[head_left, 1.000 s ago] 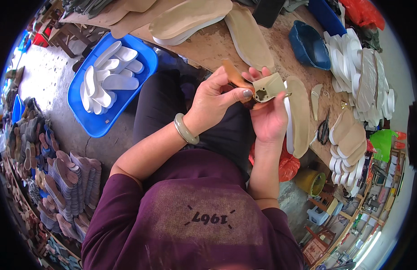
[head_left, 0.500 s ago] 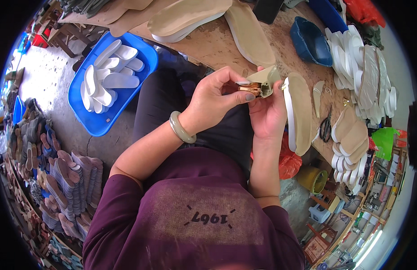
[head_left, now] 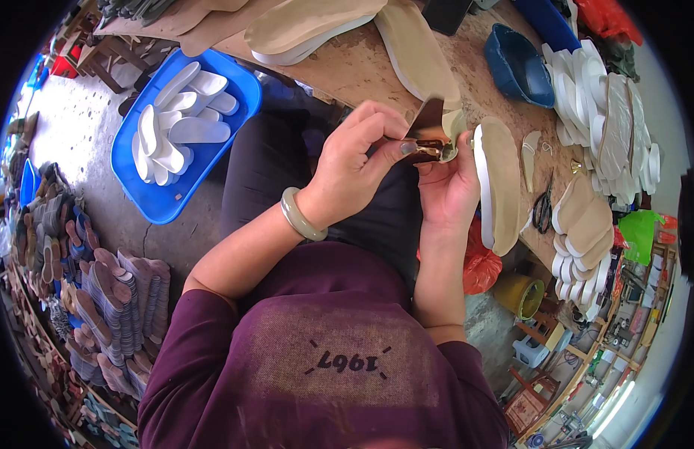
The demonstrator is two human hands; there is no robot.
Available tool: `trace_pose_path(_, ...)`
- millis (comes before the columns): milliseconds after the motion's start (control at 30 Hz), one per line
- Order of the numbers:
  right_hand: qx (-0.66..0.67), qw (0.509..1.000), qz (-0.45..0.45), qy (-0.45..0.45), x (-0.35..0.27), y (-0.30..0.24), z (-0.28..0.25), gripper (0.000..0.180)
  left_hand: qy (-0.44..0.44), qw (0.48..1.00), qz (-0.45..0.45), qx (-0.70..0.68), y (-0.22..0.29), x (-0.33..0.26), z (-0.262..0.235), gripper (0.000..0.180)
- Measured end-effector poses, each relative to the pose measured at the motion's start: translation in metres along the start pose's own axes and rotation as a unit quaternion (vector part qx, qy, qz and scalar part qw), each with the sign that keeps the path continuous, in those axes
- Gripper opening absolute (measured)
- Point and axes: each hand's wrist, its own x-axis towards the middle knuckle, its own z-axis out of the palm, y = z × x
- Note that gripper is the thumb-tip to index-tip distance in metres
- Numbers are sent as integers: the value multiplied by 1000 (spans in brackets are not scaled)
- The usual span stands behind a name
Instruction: Applying adhesive to shoe lining components and assembling them, followed by trimming with scissors.
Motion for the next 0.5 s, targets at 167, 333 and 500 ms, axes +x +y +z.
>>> trace_pose_path(167,-5,997,5,74,0,1,19,27,23,968,197,154,1,-4,-1,18)
trace_pose_path(333,-66,993,14,95,11,-1,-11,25,0,918,325,227,2,-12,2,20)
trace_pose_path(500,-10,999,34,41,4,-2,13,27,47,954,257,145,-5,-8,0,19)
